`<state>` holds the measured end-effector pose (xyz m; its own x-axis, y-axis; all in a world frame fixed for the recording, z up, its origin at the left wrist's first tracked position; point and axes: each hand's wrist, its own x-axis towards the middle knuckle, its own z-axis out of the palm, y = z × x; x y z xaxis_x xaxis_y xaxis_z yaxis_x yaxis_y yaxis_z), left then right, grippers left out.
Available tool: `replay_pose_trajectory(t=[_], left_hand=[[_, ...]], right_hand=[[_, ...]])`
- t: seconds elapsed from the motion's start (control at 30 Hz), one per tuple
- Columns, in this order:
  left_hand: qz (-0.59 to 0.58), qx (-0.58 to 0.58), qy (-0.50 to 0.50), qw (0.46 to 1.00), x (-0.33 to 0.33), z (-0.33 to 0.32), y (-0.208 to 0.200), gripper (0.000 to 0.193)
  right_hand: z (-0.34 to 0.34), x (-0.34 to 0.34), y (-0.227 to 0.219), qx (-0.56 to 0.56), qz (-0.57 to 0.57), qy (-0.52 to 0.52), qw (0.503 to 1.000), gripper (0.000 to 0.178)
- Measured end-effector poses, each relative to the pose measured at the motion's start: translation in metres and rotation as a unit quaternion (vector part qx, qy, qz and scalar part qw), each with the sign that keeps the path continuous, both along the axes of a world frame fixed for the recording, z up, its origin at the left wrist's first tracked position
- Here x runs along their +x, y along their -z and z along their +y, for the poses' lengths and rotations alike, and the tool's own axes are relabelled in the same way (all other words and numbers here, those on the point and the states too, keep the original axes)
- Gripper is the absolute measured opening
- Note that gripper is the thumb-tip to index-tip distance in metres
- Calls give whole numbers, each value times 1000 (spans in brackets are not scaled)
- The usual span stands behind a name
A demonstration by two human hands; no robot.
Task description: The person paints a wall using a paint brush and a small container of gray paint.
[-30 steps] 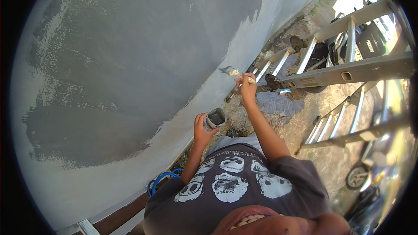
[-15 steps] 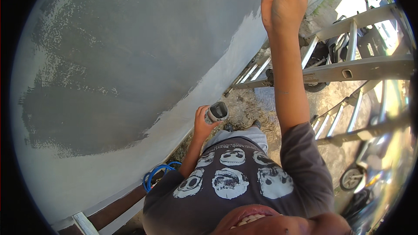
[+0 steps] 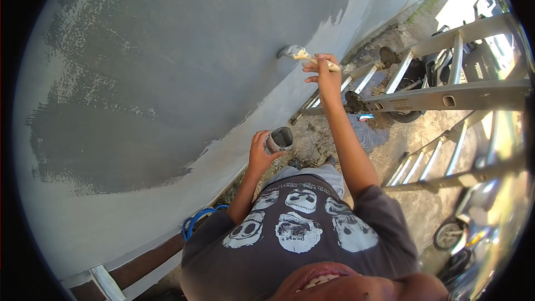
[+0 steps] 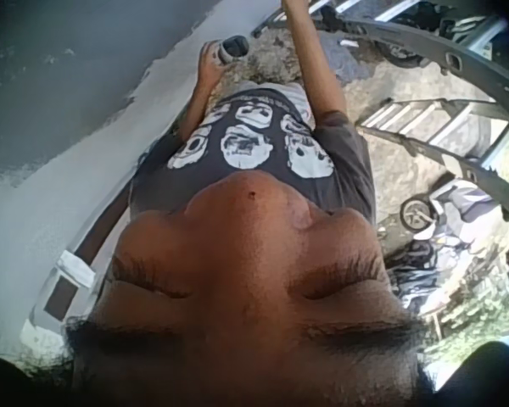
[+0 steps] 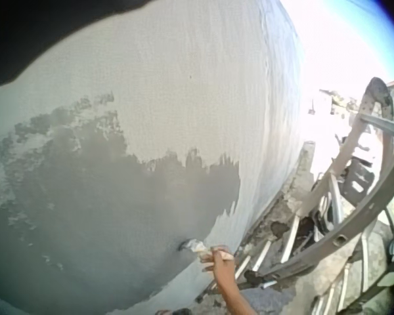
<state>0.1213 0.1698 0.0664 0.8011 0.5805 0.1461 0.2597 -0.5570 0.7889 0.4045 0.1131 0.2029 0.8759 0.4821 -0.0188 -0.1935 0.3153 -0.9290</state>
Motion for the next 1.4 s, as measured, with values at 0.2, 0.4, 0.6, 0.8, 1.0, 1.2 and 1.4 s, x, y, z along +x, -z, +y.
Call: replay_pose_trajectory(t=[0.2, 0.4, 0.6, 0.8, 1.0, 1.2, 1.4], left_hand=[[2, -18, 9, 1000, 12, -4, -10, 80], [-22, -1, 2, 1000, 4, -5, -2, 79], [-44, 16, -12, 999, -3, -5, 8, 78], [-24, 20, -6, 1000, 3, -3, 7, 77], [-9, -25, 12, 1000, 14, -8, -8, 78], [-15, -27, 15, 999, 8, -11, 0, 80], [-5, -25, 22, 999, 6, -10, 2, 80]], right_hand=[[6, -14, -184, 190, -144, 9, 971, 28], [1, -5, -127, 205, -116, 49, 971, 31], [-23, -17, 21, 1, -49, 29, 998, 24], [-34, -14, -39, 11, -148, 95, 984, 27], [-15, -10, -97, 158, -173, 108, 966, 31], [-14, -23, -82, 154, -186, -10, 970, 29], [-27, -13, -77, 149, -193, -44, 969, 28]])
